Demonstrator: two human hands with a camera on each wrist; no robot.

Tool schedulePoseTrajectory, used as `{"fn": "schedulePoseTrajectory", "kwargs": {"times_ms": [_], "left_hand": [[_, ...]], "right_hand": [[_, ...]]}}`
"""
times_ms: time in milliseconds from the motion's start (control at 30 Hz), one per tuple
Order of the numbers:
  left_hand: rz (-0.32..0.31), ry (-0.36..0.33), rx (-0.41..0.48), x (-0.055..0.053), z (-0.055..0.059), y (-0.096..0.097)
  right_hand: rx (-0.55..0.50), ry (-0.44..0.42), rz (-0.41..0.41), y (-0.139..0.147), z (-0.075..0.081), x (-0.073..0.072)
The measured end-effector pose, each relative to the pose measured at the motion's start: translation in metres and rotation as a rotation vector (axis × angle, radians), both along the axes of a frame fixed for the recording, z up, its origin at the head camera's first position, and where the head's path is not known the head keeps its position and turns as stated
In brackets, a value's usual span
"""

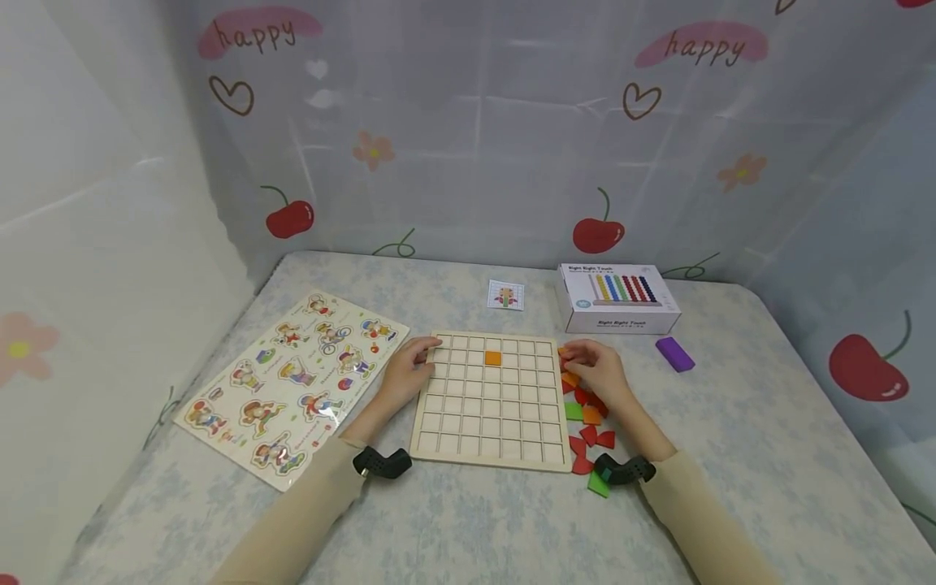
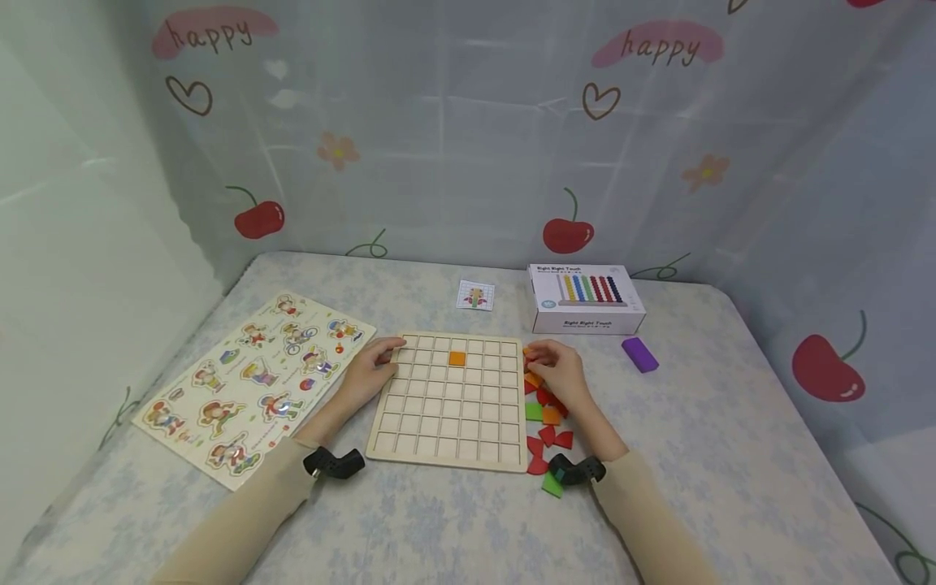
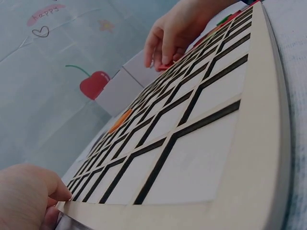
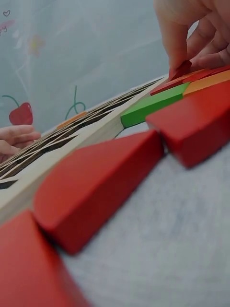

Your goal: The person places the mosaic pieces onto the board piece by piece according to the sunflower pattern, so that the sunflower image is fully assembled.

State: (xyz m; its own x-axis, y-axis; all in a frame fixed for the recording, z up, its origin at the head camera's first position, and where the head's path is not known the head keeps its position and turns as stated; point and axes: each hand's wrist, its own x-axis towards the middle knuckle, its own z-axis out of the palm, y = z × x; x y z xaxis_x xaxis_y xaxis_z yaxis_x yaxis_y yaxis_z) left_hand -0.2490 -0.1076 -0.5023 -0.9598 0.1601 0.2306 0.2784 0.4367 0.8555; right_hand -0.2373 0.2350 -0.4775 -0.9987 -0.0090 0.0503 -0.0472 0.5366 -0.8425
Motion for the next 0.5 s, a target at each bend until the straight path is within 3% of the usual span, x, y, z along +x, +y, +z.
{"fn": "schedulePoseTrajectory", "kwargs": {"times_ms": [267, 500], "left_hand": [[-0.007, 0.006, -0.007, -0.001, 0.000, 0.000], [-0.007, -0.006, -0.002, -0.002, -0.001, 0.000]], "right_hand": [[-0.100, -0.071, -0.095, -0.004, 0.013, 0.004], [-0.266, -0.044, -0.040, -0.029, 0.020, 0.003]]}}
